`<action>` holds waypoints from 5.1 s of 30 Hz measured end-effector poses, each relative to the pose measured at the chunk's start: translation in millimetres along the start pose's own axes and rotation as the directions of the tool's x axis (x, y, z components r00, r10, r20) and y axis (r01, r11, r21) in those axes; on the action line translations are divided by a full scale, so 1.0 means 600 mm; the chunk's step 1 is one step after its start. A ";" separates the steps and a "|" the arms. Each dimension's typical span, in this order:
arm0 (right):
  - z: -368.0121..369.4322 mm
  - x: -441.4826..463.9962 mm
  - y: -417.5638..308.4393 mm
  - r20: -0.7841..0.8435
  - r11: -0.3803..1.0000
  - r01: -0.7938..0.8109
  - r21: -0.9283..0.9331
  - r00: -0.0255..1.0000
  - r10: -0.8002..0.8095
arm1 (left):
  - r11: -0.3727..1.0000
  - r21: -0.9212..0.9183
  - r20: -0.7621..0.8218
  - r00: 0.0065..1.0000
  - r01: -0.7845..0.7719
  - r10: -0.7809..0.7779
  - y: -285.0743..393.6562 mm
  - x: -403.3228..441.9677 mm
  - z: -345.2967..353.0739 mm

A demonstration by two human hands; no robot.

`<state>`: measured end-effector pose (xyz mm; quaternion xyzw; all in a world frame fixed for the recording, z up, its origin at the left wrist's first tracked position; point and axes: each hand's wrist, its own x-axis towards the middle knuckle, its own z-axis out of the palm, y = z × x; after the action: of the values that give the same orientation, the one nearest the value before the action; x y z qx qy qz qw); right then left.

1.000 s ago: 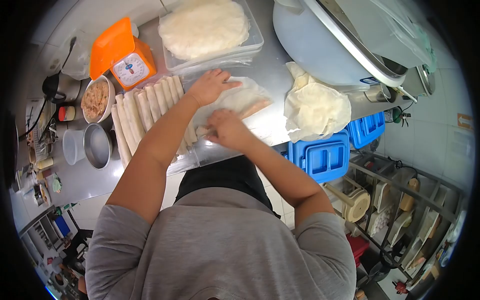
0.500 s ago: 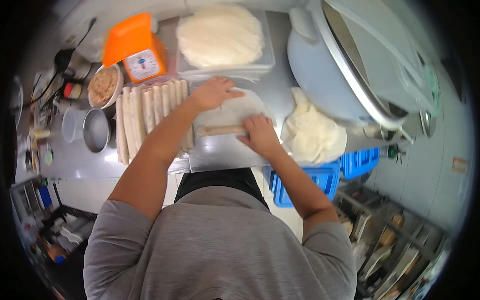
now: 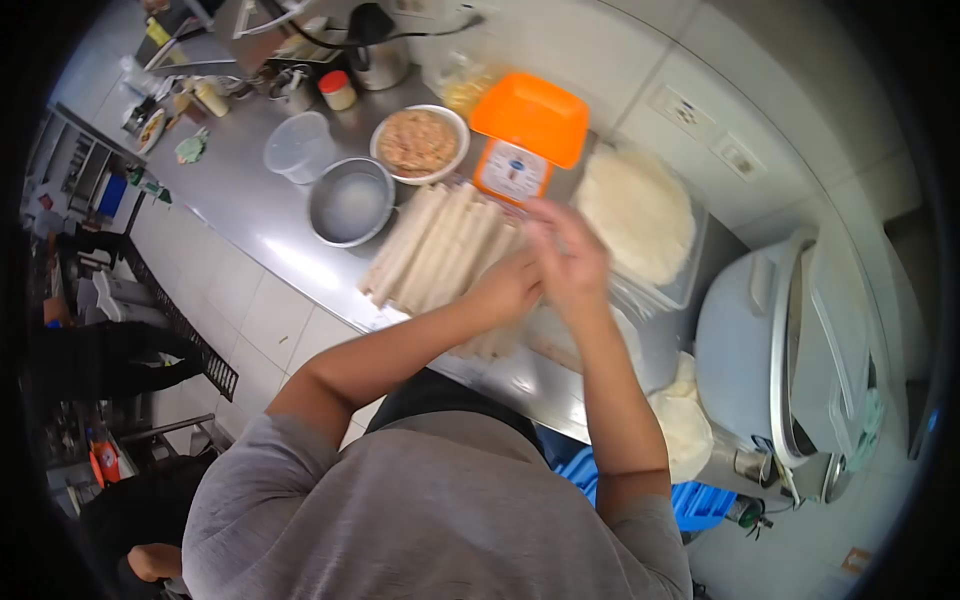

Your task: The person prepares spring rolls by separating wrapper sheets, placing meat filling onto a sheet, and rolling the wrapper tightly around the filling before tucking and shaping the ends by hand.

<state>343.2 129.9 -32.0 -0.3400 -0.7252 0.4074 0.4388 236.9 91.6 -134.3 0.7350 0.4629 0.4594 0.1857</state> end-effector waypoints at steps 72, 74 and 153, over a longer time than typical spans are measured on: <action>-0.244 -0.261 0.250 0.153 0.669 -0.112 -0.735 0.933 0.324 | 0.798 0.601 0.515 0.744 0.040 -0.425 0.083 -0.129 0.137; -0.240 -0.282 0.231 0.182 0.745 -0.132 -0.654 0.928 0.324 | 0.798 0.601 0.429 0.859 -0.042 -0.278 0.113 -0.116 0.138; -0.270 -0.317 0.286 0.102 0.772 0.075 -0.631 0.995 -0.012 | 0.920 0.381 0.272 0.962 -0.090 -0.019 0.008 -0.079 0.221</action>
<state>587.2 90.6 -207.4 -0.4318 -0.8471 0.1446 0.2741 344.5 69.0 -222.1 0.8213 0.5017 0.2567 0.0884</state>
